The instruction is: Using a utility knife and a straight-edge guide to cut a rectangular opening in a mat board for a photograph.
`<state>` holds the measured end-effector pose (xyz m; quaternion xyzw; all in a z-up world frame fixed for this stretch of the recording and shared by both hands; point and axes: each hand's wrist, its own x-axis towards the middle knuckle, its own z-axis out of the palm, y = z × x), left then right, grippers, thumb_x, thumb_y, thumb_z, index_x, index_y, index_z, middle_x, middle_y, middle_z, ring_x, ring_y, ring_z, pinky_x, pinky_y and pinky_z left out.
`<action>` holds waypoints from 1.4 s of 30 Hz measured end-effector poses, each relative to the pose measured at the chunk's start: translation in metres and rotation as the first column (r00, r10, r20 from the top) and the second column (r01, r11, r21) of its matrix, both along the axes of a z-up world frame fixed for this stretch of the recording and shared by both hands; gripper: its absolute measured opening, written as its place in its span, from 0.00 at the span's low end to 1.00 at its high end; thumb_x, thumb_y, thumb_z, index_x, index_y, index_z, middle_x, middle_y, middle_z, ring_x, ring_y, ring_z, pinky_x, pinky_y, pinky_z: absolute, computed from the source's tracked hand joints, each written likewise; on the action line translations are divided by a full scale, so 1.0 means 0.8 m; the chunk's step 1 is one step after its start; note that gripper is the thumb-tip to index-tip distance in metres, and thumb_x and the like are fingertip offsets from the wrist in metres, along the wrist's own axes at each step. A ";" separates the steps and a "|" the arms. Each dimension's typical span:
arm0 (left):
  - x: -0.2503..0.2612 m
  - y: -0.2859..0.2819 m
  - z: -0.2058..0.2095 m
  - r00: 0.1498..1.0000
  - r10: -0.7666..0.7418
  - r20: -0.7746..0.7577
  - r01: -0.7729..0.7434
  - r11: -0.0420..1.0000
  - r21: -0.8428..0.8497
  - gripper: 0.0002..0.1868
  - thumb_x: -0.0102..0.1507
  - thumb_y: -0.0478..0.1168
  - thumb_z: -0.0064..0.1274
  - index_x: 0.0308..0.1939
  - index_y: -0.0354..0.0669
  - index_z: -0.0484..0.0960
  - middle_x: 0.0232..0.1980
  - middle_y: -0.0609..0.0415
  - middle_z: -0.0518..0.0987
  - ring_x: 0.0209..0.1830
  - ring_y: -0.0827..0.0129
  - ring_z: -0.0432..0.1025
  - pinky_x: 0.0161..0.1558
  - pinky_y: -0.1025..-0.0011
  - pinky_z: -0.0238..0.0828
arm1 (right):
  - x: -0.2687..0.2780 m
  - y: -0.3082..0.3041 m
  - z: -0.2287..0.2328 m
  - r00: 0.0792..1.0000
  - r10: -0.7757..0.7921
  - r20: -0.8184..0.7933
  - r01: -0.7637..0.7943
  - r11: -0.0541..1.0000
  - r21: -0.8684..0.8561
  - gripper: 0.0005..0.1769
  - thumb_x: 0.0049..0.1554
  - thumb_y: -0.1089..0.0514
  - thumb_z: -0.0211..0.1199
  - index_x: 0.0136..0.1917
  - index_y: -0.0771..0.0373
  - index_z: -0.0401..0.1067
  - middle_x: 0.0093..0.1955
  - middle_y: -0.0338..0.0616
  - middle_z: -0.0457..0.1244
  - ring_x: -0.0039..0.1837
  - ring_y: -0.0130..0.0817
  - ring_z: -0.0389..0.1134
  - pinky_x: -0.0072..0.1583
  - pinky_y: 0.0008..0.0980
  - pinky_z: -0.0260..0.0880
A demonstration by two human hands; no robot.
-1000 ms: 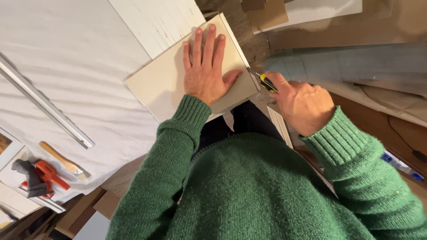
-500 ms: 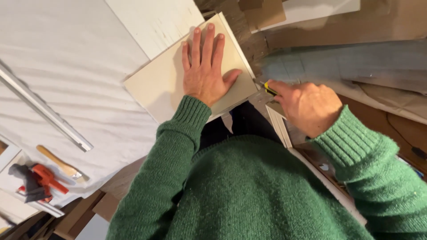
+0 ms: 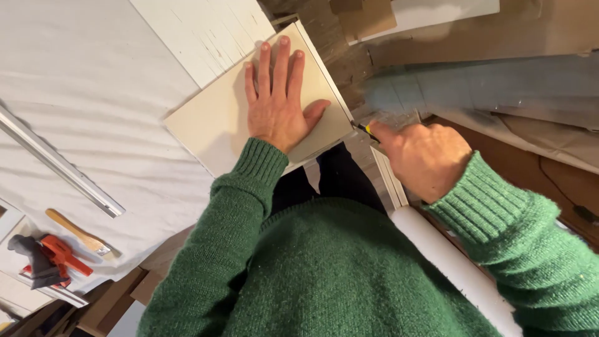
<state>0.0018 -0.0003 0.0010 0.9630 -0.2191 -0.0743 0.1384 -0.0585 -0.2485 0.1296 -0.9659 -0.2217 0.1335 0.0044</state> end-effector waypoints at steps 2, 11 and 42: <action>0.001 -0.001 0.002 1.000 -0.008 -0.011 0.008 1.000 -0.001 0.47 0.68 0.71 0.50 0.78 0.40 0.65 0.85 0.47 0.48 0.85 0.47 0.38 0.79 0.40 0.33 | 0.012 0.010 0.005 0.990 -0.031 -0.135 0.026 0.999 -0.035 0.18 0.60 0.54 0.59 0.63 0.47 0.76 0.22 0.39 0.60 0.25 0.38 0.65 0.29 0.38 0.66; -0.004 0.001 -0.016 0.999 -0.033 0.020 0.033 0.999 0.021 0.48 0.69 0.73 0.46 0.78 0.39 0.65 0.85 0.46 0.48 0.85 0.46 0.38 0.79 0.41 0.32 | -0.098 -0.037 -0.057 0.892 -0.038 -0.451 -0.069 0.973 -0.219 0.13 0.65 0.51 0.50 0.51 0.51 0.76 0.33 0.43 0.66 0.35 0.38 0.72 0.34 0.40 0.71; 0.000 0.001 0.007 0.999 -0.001 -0.038 -0.001 0.998 -0.057 0.50 0.65 0.69 0.56 0.80 0.42 0.60 0.84 0.46 0.49 0.85 0.46 0.41 0.80 0.40 0.36 | 0.129 0.072 -0.032 0.894 -0.403 -0.193 0.447 0.810 0.379 0.19 0.63 0.54 0.65 0.66 0.55 0.74 0.44 0.53 0.71 0.42 0.58 0.71 0.44 0.52 0.73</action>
